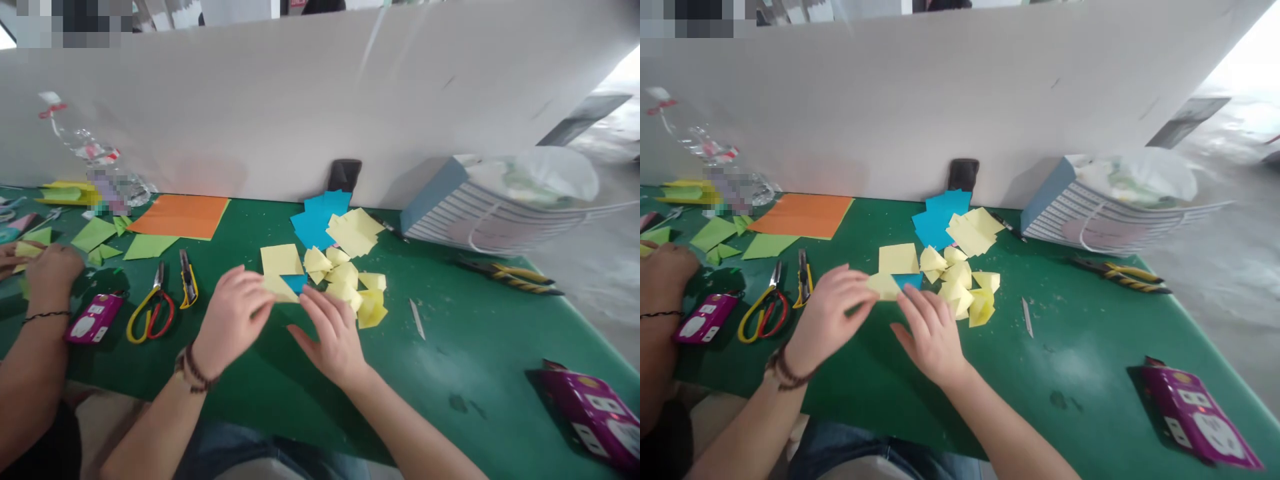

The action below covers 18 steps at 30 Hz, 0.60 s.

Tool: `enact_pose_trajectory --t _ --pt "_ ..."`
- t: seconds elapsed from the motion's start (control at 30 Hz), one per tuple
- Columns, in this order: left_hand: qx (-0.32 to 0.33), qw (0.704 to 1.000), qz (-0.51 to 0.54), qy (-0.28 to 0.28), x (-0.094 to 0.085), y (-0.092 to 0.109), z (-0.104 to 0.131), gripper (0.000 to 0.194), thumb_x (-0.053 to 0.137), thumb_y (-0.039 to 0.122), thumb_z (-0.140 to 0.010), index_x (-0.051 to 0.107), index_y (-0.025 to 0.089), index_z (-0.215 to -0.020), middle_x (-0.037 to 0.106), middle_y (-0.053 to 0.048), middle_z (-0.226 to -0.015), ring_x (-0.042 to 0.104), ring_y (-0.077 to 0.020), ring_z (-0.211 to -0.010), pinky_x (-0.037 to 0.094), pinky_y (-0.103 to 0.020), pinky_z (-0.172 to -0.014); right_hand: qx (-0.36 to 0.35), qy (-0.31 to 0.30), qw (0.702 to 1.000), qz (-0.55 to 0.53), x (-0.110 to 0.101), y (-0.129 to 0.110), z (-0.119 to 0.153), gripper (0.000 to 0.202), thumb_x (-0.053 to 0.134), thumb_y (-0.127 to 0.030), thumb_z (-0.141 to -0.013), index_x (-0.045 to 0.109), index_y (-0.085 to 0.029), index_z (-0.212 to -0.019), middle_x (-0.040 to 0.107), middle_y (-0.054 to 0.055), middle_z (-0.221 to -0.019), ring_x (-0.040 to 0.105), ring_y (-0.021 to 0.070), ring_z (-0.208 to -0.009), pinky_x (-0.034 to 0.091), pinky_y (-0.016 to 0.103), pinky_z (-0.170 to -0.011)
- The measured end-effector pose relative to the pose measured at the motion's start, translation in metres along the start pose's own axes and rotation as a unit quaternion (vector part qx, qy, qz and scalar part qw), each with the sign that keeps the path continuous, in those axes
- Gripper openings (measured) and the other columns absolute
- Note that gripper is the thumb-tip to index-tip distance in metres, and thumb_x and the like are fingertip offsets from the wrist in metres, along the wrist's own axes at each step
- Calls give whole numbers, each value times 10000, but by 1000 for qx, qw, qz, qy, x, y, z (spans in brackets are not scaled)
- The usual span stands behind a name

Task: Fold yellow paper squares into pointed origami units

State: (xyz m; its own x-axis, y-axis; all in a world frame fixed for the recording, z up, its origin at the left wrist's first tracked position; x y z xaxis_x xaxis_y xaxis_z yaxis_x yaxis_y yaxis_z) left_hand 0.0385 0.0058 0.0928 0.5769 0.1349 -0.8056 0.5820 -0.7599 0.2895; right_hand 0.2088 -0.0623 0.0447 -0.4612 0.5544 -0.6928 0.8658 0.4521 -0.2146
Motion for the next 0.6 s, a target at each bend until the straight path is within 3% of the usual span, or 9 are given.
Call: enact_pose_trajectory --t 0.07,0.13,0.2,0.27,0.4,0.6 --pt "16 1000 6 6 -4 21 27 176 587 120 -859 658 268 -921 719 17 -863 656 -194 -972 419 -482 -1076 -19 -27 999 -31 3 -10 5 359 567 -195 -902 556 -254 -1256 718 50 -1075 588 221 -1028 454 374 -866" --pt "-9 999 32 30 1 28 54 205 599 121 -850 614 265 -996 716 5 -910 669 -184 -936 465 -446 -1040 -35 -73 995 -65 9 -15 9 212 520 -155 -921 639 -238 -1075 732 23 -919 586 191 -940 435 336 -809" --pt "-53 997 45 45 11 24 77 233 600 160 -842 575 254 -1054 710 -26 -962 674 -208 -937 512 -441 -988 -44 -140 986 -79 17 -15 12 182 490 -140 -928 657 -210 -925 716 23 -827 572 180 -877 417 317 -753" --pt "-93 995 28 20 24 14 94 291 566 166 -843 559 260 -1119 706 -44 -1039 672 -239 -980 526 -468 -963 -39 -215 974 -62 23 -11 13 188 492 -107 -905 651 -194 -854 695 26 -779 559 179 -832 396 310 -703" --pt "-131 991 35 9 41 1 110 231 512 146 -881 582 260 -1069 725 -16 -922 699 -214 -886 503 -497 -989 -34 -290 956 -34 22 0 13 188 527 -24 -811 638 -175 -796 664 39 -762 539 173 -764 366 295 -645" --pt "-89 993 74 -18 50 4 111 104 547 184 -901 640 229 -906 734 -30 -945 688 -218 -1007 448 -512 -1037 -44 -393 916 -75 17 -1 10 102 592 -105 -822 640 -188 -787 658 18 -786 561 154 -773 379 268 -659"
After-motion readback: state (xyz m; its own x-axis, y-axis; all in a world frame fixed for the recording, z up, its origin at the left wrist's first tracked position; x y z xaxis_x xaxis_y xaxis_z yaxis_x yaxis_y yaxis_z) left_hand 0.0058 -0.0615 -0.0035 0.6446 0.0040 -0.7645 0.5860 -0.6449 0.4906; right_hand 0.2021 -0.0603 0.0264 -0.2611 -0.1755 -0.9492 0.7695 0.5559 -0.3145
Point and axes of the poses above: each hand's wrist, its own z-axis away from the middle knuckle, its own x-axis out of the palm, y = z × x, the point moved 3 cm from there along -z, towards the middle knuckle
